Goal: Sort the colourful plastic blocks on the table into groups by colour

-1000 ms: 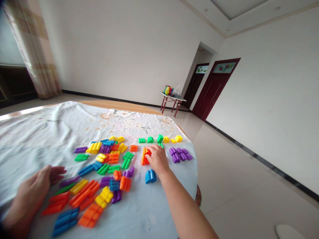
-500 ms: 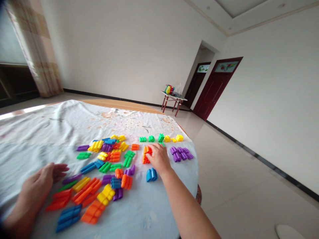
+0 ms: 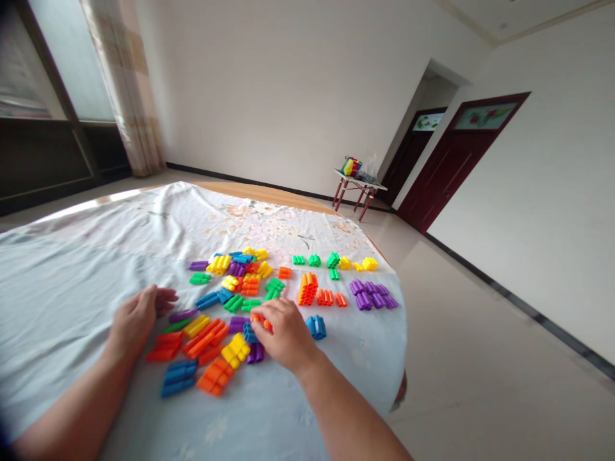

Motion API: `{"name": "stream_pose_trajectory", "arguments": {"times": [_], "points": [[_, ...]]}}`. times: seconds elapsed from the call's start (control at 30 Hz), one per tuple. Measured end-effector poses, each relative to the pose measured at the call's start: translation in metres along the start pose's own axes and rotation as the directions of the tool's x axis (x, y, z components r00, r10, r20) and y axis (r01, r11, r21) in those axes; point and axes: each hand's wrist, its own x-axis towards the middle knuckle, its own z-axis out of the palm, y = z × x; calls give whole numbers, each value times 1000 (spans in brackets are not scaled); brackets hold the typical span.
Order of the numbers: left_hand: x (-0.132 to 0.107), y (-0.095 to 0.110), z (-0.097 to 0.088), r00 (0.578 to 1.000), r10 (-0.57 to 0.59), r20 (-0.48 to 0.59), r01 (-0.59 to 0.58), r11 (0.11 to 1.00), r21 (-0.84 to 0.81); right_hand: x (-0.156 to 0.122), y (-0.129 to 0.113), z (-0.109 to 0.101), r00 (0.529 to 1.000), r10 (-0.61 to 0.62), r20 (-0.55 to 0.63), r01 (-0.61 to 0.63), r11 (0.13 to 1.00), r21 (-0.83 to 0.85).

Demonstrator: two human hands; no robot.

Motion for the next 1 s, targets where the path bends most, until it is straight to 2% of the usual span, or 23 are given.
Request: {"name": "stream_pose_trajectory", "arguments": {"times": [0.13,0.3,0.57,0.8,1.0], "points": [[-1,0,0,1000,0,-7,0,1000,-15,-4,-2,24,992,-11,124,12,1000,-10],[0,0,0,1000,-7,-2,7,1000,-25,-10,0,39,983,43,177,-22,993,-118],[0,0,0,1000,-9,1,9,1000,-15,-13,-8,37,991,-43,125,44,999,-5],[-1,4,-1,1000,-7,-7,7,1000,16,-30,-5,34,957,-121,262,139,989,-52],[2,5,-4,999,-46,-5,47,997,58,-30,-9,36,967,-20,253,66,982,-176]]}}
